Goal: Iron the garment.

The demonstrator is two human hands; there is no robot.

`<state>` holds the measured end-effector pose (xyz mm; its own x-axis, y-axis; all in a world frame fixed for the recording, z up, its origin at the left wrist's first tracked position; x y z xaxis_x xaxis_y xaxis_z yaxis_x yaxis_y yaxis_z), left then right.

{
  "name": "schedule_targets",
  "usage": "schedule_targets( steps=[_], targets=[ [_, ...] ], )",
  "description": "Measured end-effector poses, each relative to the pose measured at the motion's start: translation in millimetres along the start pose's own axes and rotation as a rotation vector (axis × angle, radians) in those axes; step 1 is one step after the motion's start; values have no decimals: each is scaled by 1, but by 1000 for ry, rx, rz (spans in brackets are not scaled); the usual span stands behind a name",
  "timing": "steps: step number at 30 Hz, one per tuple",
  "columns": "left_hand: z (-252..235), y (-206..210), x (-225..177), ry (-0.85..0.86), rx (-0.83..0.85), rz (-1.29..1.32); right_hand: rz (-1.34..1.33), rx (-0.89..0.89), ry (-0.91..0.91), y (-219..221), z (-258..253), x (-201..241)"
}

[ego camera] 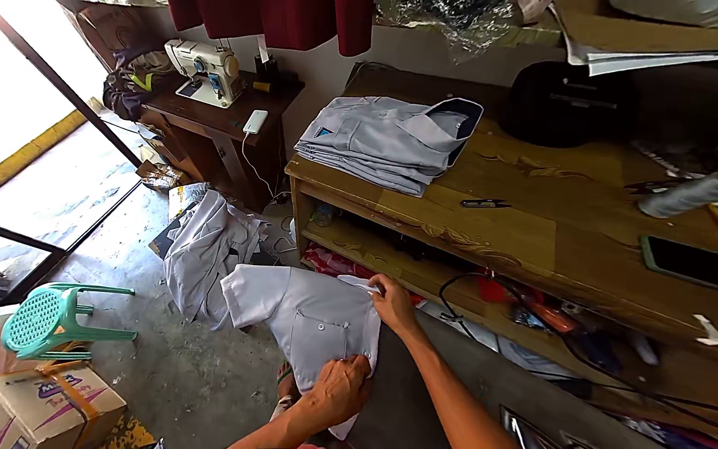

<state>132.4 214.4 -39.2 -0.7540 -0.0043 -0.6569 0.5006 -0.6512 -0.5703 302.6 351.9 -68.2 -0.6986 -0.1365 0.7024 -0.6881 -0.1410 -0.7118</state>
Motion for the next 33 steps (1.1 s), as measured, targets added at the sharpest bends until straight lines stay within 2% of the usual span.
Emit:
schedule_targets(
  steps=[3, 6, 8, 11, 13, 17, 20, 23, 29, 33],
  targets=[
    [6, -4, 12, 86, 63, 12, 108, -160, -37, -2, 33, -8],
    [8, -48, 35, 86, -240, -28, 135, -252, -134, 2, 58, 5],
    [-1, -88, 59, 72, -368, -160, 59, -169, -199, 8, 76, 30],
    [-20, -123, 85, 169, -264, -312, -84, 70, -277, 27, 98, 54],
    [-29, -131, 84, 238, -153, -413, -82, 187, -291, 43, 113, 49],
    [-38, -142, 77, 250, 11, -485, 8, 40, -371, 63, 135, 35],
    [-49, -153, 90, 179, 120, -277, 16, 19, -363, 65, 139, 37],
    [-55, -163, 103, 93, 85, -30, 40, 22, -370, 67, 140, 38],
    [-36, -150, 95, 253, 0, -338, 48, 24, -361, 67, 140, 36],
    [-40, -144, 84, 224, 22, -503, 68, 4, -395, 69, 140, 34]
  ],
)
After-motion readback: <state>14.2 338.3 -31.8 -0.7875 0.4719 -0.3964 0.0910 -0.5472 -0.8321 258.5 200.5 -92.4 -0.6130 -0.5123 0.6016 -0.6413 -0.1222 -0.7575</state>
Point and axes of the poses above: each hand's wrist, its own z-axis away from the middle knuckle, its own y-axis out of the palm, x = y × z, the point moved 1 cm from there along -z, towards the middle knuckle, and after that the axes turned 11 degrees about -y, right-handed, at the moved point
